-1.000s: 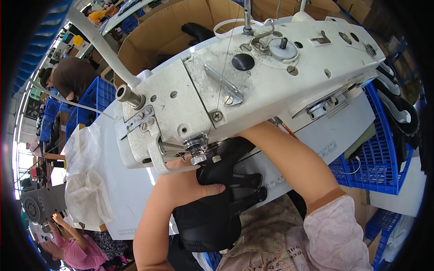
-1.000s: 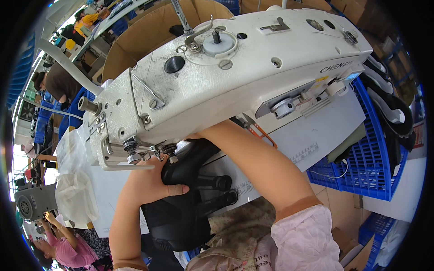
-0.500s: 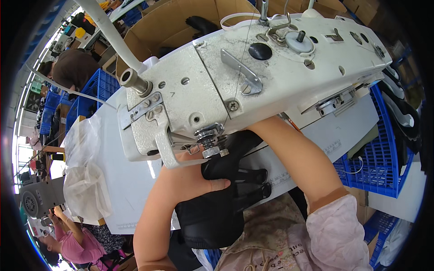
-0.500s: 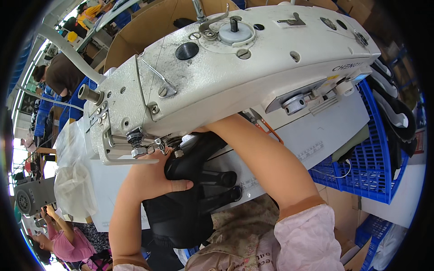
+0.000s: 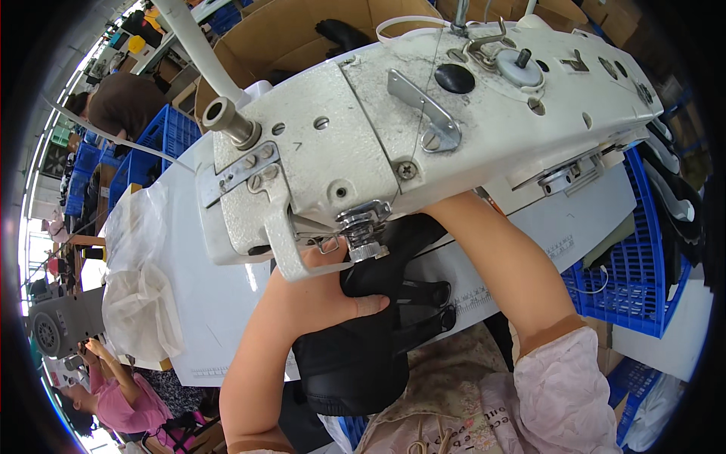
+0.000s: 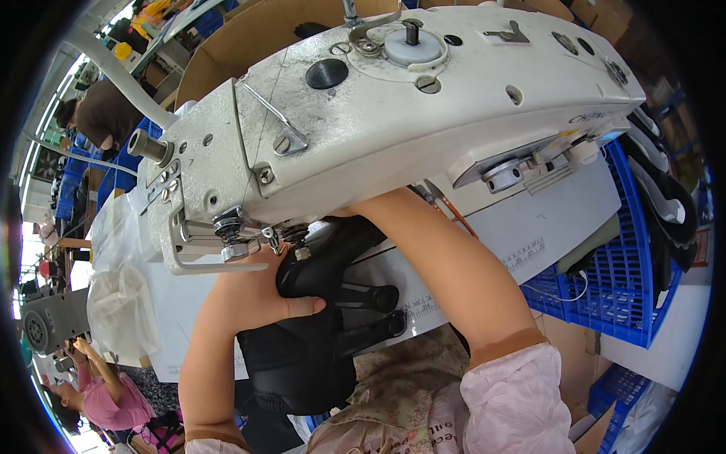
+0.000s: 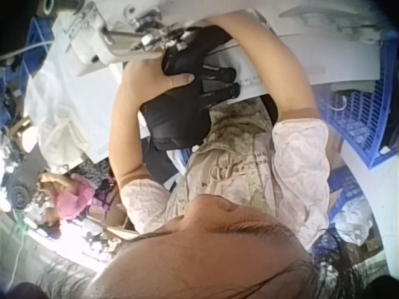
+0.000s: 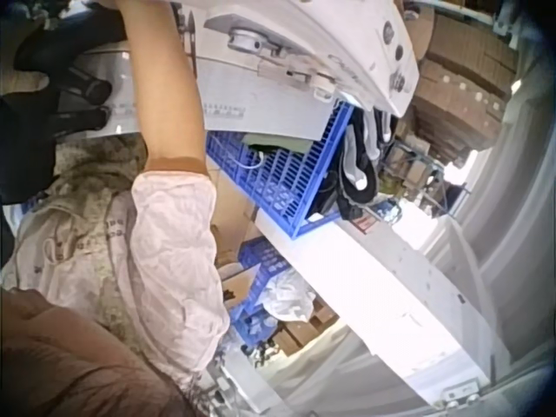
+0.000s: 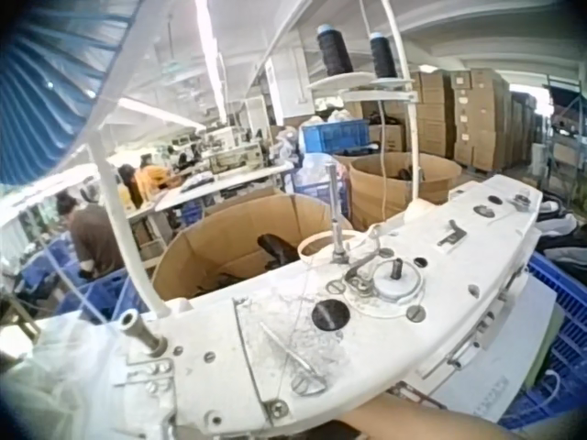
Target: The person takes shoe uppers from a crate, stitches them on a sewing machine, and trims threads using thread snips.
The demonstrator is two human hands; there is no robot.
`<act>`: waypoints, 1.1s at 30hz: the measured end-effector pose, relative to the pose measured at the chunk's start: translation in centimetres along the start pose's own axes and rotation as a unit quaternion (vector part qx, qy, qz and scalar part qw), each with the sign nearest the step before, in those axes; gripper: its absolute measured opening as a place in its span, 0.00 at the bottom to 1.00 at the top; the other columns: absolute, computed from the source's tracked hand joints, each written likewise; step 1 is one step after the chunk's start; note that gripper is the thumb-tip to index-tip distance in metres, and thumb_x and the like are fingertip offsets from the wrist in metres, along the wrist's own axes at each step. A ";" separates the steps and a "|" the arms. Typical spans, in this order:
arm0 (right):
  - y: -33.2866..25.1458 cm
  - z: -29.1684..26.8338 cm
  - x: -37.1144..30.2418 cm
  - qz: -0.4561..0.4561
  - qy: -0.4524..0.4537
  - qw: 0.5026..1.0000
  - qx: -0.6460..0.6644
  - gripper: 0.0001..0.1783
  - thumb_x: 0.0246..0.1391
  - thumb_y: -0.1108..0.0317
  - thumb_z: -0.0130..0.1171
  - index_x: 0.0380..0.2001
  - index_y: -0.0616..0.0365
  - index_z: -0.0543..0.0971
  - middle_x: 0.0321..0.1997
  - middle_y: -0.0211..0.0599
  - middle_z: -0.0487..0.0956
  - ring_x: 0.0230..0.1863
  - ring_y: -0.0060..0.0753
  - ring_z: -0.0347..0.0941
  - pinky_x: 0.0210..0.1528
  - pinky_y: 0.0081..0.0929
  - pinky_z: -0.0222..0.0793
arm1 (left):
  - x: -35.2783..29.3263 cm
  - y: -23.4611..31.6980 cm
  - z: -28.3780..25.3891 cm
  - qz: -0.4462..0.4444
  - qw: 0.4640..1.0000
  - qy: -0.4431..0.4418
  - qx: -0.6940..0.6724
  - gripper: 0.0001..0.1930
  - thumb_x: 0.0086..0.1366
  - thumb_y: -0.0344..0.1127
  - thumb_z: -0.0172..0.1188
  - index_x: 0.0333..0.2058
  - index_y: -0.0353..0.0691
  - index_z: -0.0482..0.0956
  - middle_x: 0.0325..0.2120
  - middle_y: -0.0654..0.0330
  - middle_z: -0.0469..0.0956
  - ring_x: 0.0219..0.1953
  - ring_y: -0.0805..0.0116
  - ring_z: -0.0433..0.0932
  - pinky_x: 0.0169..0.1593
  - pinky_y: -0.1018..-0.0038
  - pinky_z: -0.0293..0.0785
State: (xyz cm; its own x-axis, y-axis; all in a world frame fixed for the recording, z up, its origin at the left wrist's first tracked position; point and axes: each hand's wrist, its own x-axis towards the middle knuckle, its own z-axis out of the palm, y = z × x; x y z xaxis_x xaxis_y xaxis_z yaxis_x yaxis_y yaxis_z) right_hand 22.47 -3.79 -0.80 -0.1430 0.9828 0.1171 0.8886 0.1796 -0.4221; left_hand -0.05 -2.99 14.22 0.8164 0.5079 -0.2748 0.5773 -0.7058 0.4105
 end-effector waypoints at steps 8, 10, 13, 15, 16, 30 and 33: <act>-0.9 -0.6 -0.3 0.002 0.027 1.000 -0.014 0.27 0.48 0.59 0.61 0.53 0.51 0.75 0.55 0.46 0.75 0.59 0.43 0.69 0.60 0.41 0.64 | 0.2 0.0 -0.2 0.000 0.999 -0.027 0.018 0.37 0.42 0.62 0.70 0.35 0.30 0.77 0.26 0.47 0.78 0.34 0.48 0.79 0.42 0.62 0.75; -1.2 -0.9 0.4 0.004 0.035 0.999 -0.020 0.27 0.48 0.59 0.61 0.53 0.51 0.75 0.55 0.46 0.75 0.59 0.43 0.69 0.59 0.41 0.64 | 0.0 0.1 -0.2 0.004 0.999 -0.029 0.025 0.36 0.43 0.61 0.69 0.38 0.31 0.78 0.29 0.47 0.79 0.36 0.49 0.79 0.44 0.62 0.75; -1.6 -1.2 0.8 0.005 0.045 0.999 -0.025 0.27 0.48 0.59 0.61 0.53 0.51 0.75 0.55 0.46 0.75 0.59 0.43 0.69 0.59 0.41 0.64 | -0.1 -0.1 0.0 0.019 0.999 -0.019 -0.026 0.47 0.41 0.68 0.67 0.46 0.25 0.74 0.35 0.41 0.78 0.42 0.44 0.78 0.47 0.60 0.71; -1.5 -1.5 0.5 0.004 0.051 0.998 -0.027 0.26 0.48 0.59 0.61 0.53 0.51 0.75 0.55 0.46 0.75 0.59 0.43 0.69 0.59 0.41 0.64 | -0.1 0.0 -0.1 0.014 0.999 -0.025 -0.031 0.48 0.41 0.68 0.67 0.46 0.24 0.74 0.37 0.40 0.78 0.44 0.44 0.77 0.49 0.61 0.71; -1.8 -1.5 0.8 0.003 0.056 0.998 -0.028 0.26 0.48 0.59 0.61 0.53 0.51 0.75 0.55 0.46 0.75 0.59 0.43 0.69 0.59 0.41 0.64 | -0.1 0.1 -0.2 0.015 0.999 -0.023 -0.029 0.48 0.41 0.68 0.67 0.46 0.24 0.74 0.37 0.40 0.78 0.44 0.44 0.77 0.49 0.61 0.71; -2.3 -1.5 1.2 -0.007 0.096 0.995 -0.021 0.25 0.49 0.60 0.60 0.53 0.51 0.75 0.54 0.47 0.75 0.59 0.43 0.69 0.59 0.41 0.64 | 0.1 0.2 0.0 0.034 0.999 -0.011 -0.026 0.48 0.40 0.69 0.67 0.45 0.25 0.75 0.36 0.40 0.78 0.44 0.42 0.77 0.49 0.59 0.71; -2.5 -1.2 1.3 -0.013 0.104 0.994 -0.015 0.25 0.49 0.60 0.60 0.52 0.51 0.76 0.54 0.47 0.75 0.59 0.43 0.69 0.59 0.41 0.64 | 0.0 0.2 -0.2 0.015 0.999 -0.025 -0.013 0.47 0.40 0.68 0.67 0.44 0.26 0.75 0.35 0.40 0.78 0.43 0.42 0.77 0.48 0.59 0.71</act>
State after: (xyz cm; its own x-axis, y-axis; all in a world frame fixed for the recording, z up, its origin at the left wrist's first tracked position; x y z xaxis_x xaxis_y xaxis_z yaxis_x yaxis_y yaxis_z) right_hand 20.55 -3.02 1.46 -0.0754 0.9473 0.3112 0.8992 0.1995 -0.3894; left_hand 0.06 -3.04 14.44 0.8333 0.4612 -0.3048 0.5527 -0.7069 0.4415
